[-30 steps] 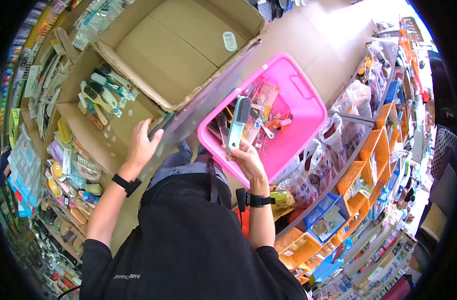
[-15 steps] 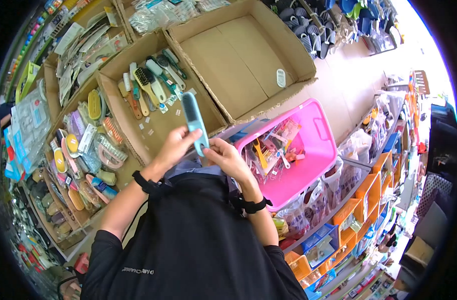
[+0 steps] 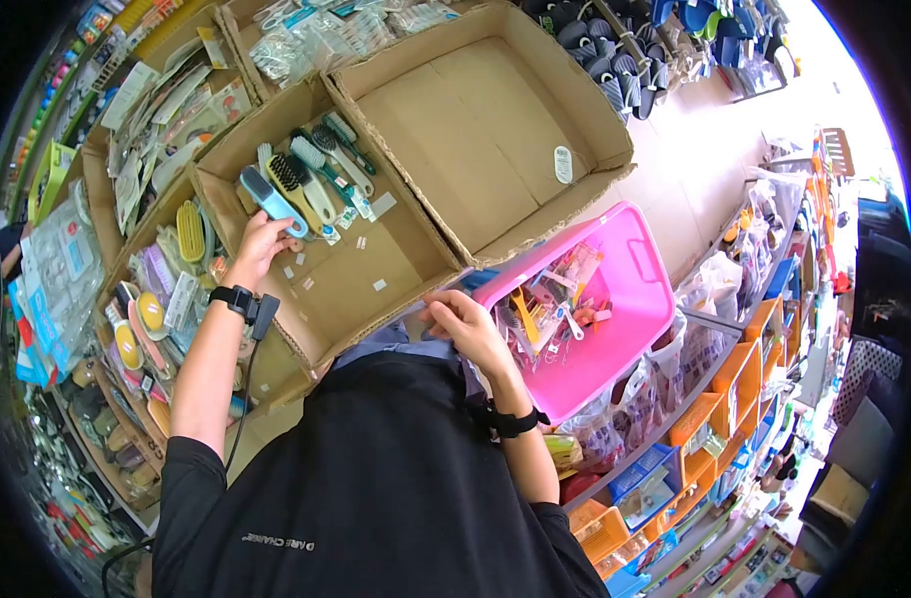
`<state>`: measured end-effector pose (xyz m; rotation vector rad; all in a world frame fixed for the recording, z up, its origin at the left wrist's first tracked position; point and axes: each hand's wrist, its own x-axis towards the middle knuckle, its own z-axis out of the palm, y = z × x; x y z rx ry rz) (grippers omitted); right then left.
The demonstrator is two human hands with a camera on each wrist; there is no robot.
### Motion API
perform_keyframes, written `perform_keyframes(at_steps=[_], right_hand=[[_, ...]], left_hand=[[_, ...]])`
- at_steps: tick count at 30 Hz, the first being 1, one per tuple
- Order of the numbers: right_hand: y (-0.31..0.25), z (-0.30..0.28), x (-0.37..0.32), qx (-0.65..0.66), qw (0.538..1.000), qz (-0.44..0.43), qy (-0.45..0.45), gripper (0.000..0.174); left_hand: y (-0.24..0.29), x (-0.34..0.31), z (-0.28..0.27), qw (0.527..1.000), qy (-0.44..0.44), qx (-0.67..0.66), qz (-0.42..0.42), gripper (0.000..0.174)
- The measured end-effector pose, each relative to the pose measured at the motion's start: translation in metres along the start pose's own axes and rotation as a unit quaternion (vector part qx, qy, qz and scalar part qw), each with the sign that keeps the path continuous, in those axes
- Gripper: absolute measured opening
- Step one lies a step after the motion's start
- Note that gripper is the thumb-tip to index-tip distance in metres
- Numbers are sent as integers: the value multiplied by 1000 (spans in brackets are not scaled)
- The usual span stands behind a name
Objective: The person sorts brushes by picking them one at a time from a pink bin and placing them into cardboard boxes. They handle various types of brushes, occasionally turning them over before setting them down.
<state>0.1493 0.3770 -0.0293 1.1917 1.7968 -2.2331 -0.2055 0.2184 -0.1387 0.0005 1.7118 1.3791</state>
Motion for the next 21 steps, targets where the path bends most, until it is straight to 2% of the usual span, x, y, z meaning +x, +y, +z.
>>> perform_keyframes(at_steps=[8,13,16,21], right_hand=[[16,-17,0,17,1000,14,21,34],[16,-26,-3,22,999,16,33,33],[21,-33,-7,36,998,18,41,32],[36,-46,-11,46,998,19,38,33]], left_hand=[[-1,15,-6,999,35,6,-5,30],[-9,27,-16,995,95,27,13,22],[-8,33,-19,989,148,8,-22,26],[1,30,-7,983,181,-19,-39,42]])
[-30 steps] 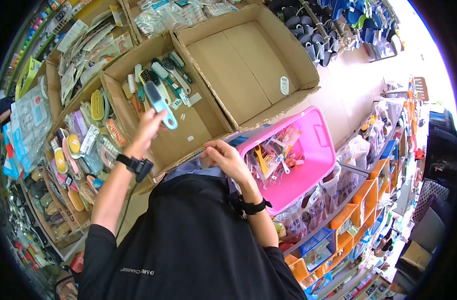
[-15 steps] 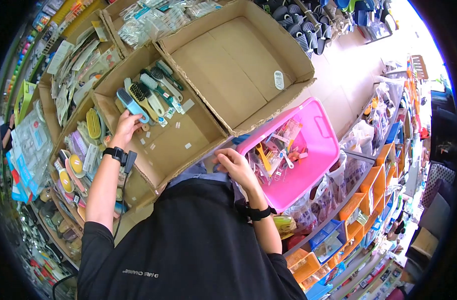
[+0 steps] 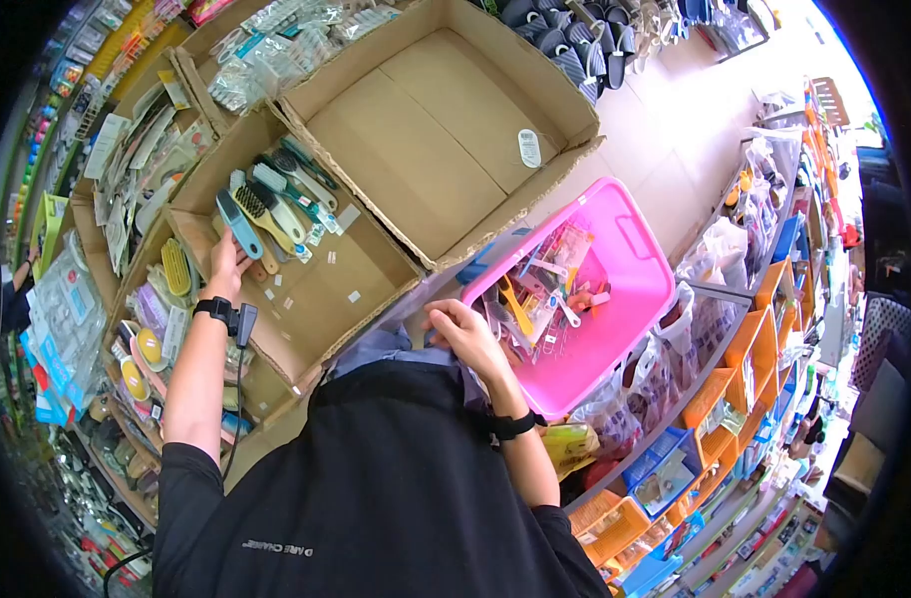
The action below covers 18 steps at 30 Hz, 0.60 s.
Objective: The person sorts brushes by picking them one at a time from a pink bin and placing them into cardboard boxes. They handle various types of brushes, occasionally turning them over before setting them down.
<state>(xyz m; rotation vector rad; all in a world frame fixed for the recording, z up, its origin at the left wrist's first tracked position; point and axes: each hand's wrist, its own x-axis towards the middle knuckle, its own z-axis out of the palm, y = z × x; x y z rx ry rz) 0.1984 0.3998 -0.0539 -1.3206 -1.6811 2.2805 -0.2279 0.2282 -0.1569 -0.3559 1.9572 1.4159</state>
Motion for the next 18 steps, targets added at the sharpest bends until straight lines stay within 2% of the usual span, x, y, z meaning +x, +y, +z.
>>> perform_keyframes(at_steps=[3,4,8,9,10,11,12,13,14,15,17,18], right_hand=[[4,-10,-2,10,1000,1,-2,33],[5,-14,-3,13,1000,1,-3,33],[12,-34,-8,11,1000,2,5,32],[17,-40,-9,24,1000,-1,9,32],[25,-47,-10,36,999,-3,12,31],[31,-53,-11,49,999,-5,15,31],[31,-59,-15,60,998,1,22,30],[36,-67,-18,63,997,5,32,30],[42,-76,-21,65,997,10,42,29],[50,-85,-24,68,996,15,52,29],[76,-106,-29,100,992,30,75,30],[87,-115,-31,109,988,52,93,30]], left_hand=[[1,-10,6,996,84,-8,23,42],[0,-18,7,996,77,-19,45,38],[-16,-75,35,970,78,7,231,28],[-11,-115,50,975,35,53,211,26],[-28,-125,60,965,-31,55,255,26],[-37,-146,75,958,-70,108,256,27],[-46,-167,87,941,-120,178,261,30],[-67,-177,99,913,-162,201,314,31],[-72,-200,112,907,-198,232,290,35],[-75,-211,121,880,-219,303,294,40],[-81,-226,137,789,-202,415,404,44],[-81,-228,140,748,-190,492,402,49]])
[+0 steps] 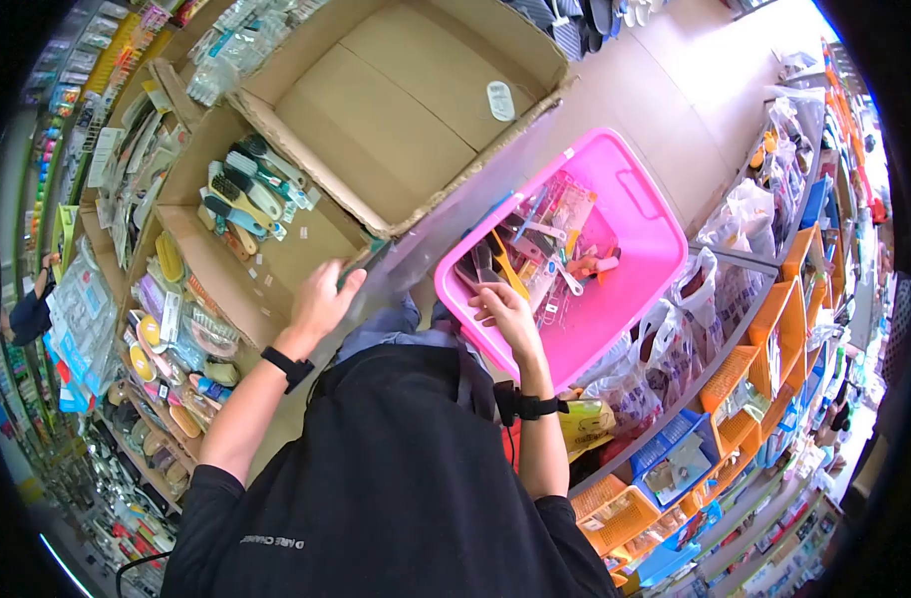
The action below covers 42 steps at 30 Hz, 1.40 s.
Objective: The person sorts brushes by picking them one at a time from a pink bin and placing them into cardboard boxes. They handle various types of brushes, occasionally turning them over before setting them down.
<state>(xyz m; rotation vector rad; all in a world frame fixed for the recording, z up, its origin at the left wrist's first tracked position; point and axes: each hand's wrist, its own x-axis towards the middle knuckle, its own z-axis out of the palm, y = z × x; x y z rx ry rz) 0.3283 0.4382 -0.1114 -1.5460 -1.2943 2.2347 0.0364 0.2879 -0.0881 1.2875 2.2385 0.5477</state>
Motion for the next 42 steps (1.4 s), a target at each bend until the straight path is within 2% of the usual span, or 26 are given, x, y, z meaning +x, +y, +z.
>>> perform_keyframes(at_steps=[3,5,10,14,17,18,21,22,25,27,28,31,34,37,40,42], right_hand=[[40,-41,8,29,997,32,57,28],[81,-71,25,41,994,58,85,26],[136,-109,62,68,979,128,140,22],[197,-133,113,68,970,179,147,29],[204,-128,126,-73,961,142,225,35],[202,-129,130,-114,947,175,242,42],[190,-127,134,-280,900,206,263,43],[180,-124,129,-305,899,205,237,45],[179,-130,139,-367,875,291,124,48],[182,-128,140,-378,871,293,107,50],[181,-127,139,-384,870,293,100,51],[178,-116,136,-393,871,229,185,53],[191,-118,138,-384,883,191,193,49],[197,-121,140,-128,962,187,151,29],[187,-127,129,6,984,136,112,19],[175,-127,115,34,986,117,118,19]], left_hand=[[0,3,0,999,-10,-1,-51,58],[-1,4,5,999,-4,33,-24,56],[10,6,5,996,9,62,-55,52],[15,9,7,994,8,82,-72,51],[18,11,7,992,7,87,-88,51],[19,11,7,992,8,87,-94,51],[17,11,9,990,19,99,-101,49],[16,11,9,989,21,103,-101,49],[15,12,9,988,23,111,-104,50],[17,12,8,987,18,113,-115,50],[17,12,9,987,17,114,-116,51],[16,13,9,987,21,113,-113,51],[15,12,8,988,27,104,-107,51],[15,12,8,990,24,98,-102,51],[17,12,5,989,17,103,-106,53],[16,11,5,990,17,94,-102,54]])
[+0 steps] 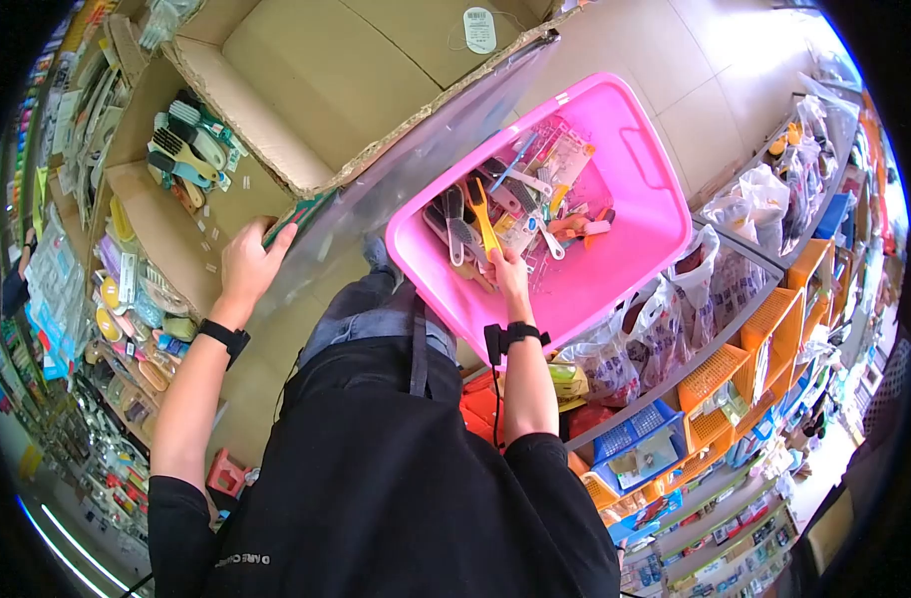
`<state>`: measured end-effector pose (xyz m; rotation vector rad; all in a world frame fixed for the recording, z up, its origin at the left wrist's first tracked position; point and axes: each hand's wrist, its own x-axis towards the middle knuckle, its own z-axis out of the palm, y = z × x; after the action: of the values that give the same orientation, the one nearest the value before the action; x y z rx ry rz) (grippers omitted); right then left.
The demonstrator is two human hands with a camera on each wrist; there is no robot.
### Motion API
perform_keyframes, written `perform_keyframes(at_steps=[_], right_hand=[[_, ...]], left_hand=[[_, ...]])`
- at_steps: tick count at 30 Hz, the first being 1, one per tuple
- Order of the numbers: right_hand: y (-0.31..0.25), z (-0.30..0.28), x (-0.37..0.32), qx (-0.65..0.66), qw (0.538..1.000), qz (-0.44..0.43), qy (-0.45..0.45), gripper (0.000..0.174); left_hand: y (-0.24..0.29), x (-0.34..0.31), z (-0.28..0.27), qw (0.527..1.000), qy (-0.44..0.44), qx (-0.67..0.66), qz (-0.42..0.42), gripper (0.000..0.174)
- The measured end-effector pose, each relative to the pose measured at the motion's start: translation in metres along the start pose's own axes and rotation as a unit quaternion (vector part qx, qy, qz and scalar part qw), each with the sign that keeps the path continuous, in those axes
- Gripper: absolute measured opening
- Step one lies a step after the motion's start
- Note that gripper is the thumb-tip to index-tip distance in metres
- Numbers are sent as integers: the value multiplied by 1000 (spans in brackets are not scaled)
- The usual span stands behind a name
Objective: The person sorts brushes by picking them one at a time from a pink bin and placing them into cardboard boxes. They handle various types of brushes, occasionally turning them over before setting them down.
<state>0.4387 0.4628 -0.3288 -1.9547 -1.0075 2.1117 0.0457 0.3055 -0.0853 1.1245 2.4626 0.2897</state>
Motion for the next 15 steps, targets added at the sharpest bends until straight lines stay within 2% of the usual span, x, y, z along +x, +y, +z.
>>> perform_keyframes(at_steps=[2,8,10,14,15], right_hand=[[-17,-7,-32,25,999,-6,-18,17],[-56,5,-132,274,956,-42,-91,13],[-76,22,-167,276,952,-79,-106,13],[-113,70,-217,221,949,-166,-150,14],[-123,85,-229,210,946,-181,-165,15]], left_hand=[[-1,-1,-1,1000,-3,-11,6,55],[-6,-6,-1,998,1,-49,41,56],[-11,-6,-2,996,-32,-77,40,60],[-16,-9,-9,983,13,-136,121,69],[-11,-13,-13,971,50,-179,154,64]])
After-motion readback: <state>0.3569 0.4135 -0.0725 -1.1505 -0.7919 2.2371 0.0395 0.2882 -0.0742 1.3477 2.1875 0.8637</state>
